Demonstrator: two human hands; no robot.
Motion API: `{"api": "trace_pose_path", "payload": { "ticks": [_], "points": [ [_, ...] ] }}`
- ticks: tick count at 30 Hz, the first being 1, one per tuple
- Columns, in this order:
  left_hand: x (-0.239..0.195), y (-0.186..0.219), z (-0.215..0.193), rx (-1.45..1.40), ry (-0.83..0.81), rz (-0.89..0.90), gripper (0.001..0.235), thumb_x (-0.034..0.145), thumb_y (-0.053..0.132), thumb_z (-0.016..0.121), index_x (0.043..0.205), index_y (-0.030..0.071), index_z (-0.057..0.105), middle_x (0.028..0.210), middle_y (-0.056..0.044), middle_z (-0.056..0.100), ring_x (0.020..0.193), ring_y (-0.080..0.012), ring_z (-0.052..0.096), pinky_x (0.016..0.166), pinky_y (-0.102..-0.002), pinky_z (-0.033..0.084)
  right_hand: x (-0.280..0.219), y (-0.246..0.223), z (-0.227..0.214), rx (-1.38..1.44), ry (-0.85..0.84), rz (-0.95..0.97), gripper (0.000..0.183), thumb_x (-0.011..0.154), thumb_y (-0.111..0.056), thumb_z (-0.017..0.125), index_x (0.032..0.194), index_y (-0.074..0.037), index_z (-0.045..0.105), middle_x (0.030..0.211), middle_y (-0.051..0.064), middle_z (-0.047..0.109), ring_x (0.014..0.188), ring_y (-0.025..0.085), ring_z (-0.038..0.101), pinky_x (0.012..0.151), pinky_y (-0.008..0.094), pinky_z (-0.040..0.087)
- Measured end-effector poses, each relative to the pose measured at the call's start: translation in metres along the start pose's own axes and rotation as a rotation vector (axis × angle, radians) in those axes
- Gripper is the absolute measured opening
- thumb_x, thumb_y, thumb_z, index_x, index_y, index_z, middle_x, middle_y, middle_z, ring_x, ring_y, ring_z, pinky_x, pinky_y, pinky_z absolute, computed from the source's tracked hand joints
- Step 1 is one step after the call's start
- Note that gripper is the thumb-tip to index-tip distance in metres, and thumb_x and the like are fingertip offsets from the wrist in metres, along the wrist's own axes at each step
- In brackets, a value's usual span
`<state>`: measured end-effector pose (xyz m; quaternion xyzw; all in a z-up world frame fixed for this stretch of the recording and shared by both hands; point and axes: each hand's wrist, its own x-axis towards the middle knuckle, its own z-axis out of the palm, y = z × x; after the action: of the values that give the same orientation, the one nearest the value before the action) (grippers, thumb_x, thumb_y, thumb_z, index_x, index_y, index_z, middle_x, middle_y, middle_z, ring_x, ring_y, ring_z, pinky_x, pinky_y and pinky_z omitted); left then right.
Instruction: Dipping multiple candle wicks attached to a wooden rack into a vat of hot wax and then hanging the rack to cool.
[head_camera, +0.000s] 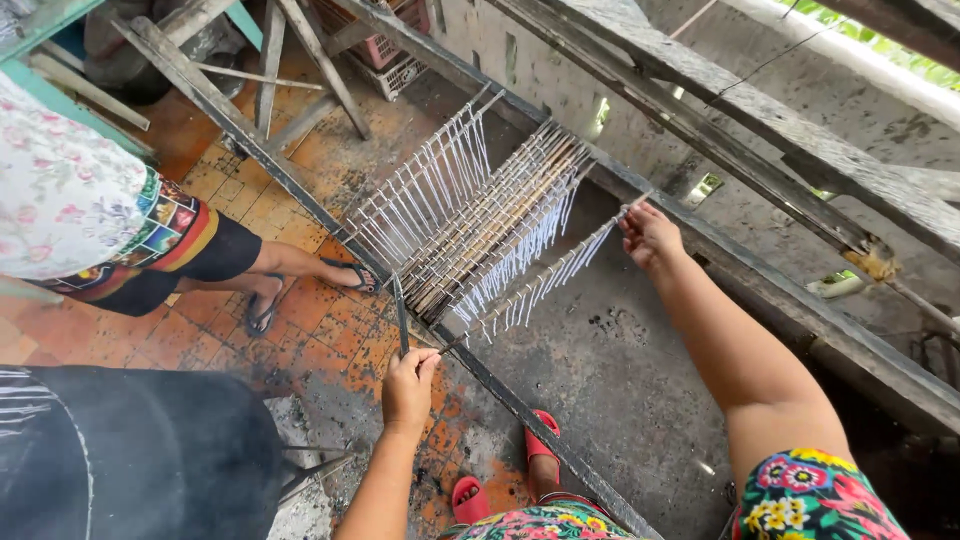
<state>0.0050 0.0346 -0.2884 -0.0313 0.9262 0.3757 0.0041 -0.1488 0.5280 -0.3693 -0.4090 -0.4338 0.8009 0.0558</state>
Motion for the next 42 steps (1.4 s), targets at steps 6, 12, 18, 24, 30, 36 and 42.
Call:
{"api": "trace_pose_path", "payload": {
  "ticks": [6,12,18,24,30,36,42],
  "points": [
    [0.004,-0.002,0.021,0.031,0.093,-0.067,0.012,0.089,0.035,0.076,0.094,0.023,0.078,0.100,-0.002,0.067,0.086,-0.0282,0.073,0.072,-0.040,0.062,0.026,0.012,0.044,-0.084,0.011,0.015,0.026,0.096,-0.026,0.072,0.119,-0.026,0.060,0.092,-0.005,0.078,0.069,0.010,0.073,0.064,0.032,0.042],
    [0.014,-0.004,0.035,0.101,0.142,-0.073,0.012,0.086,0.038,0.078,0.092,0.027,0.077,0.098,0.003,0.065,0.085,-0.0250,0.073,0.070,-0.038,0.062,0.062,0.016,0.066,-0.147,0.016,0.025,0.027,0.096,-0.030,0.073,0.120,-0.028,0.061,0.089,-0.008,0.078,0.069,0.008,0.074,0.067,0.035,0.043],
    [0.022,-0.007,0.045,0.131,0.160,-0.107,0.013,0.086,0.039,0.077,0.091,0.027,0.076,0.099,0.001,0.065,0.083,-0.0275,0.072,0.069,-0.043,0.061,0.065,0.013,0.088,-0.182,0.028,0.017,0.034,0.096,-0.031,0.075,0.125,-0.025,0.059,0.084,-0.007,0.071,0.068,0.010,0.070,0.073,0.037,0.044],
    [0.027,-0.015,0.053,0.132,0.177,-0.134,0.013,0.087,0.039,0.078,0.092,0.027,0.077,0.100,0.002,0.066,0.080,-0.0255,0.072,0.066,-0.041,0.061,0.064,0.011,0.098,-0.200,0.037,-0.006,0.029,0.092,-0.031,0.078,0.117,-0.026,0.062,0.083,-0.004,0.069,0.071,0.013,0.071,0.075,0.040,0.044],
    [0.025,-0.014,0.055,0.156,0.222,-0.146,0.015,0.083,0.041,0.080,0.090,0.029,0.076,0.100,0.004,0.065,0.080,-0.0230,0.072,0.068,-0.039,0.061,0.057,0.003,0.113,-0.211,0.067,-0.023,0.016,0.090,-0.026,0.076,0.099,-0.018,0.065,0.074,-0.004,0.062,0.063,0.012,0.070,0.066,0.037,0.050],
    [0.024,-0.006,0.055,0.098,0.259,-0.169,0.014,0.080,0.038,0.083,0.087,0.028,0.076,0.097,0.001,0.064,0.079,-0.0265,0.073,0.067,-0.039,0.060,0.074,0.009,0.111,-0.220,0.091,-0.017,0.016,0.085,-0.023,0.080,0.095,-0.017,0.068,0.071,-0.004,0.061,0.059,0.013,0.072,0.058,0.034,0.052],
    [0.025,-0.027,0.065,0.016,0.319,-0.272,0.008,0.085,0.033,0.080,0.087,0.026,0.076,0.094,0.000,0.066,0.078,-0.0238,0.072,0.068,-0.035,0.059,0.049,0.001,0.115,-0.231,0.108,-0.026,0.015,0.085,-0.024,0.079,0.089,-0.015,0.067,0.070,-0.003,0.062,0.059,0.012,0.070,0.058,0.034,0.052]
  ]
}}
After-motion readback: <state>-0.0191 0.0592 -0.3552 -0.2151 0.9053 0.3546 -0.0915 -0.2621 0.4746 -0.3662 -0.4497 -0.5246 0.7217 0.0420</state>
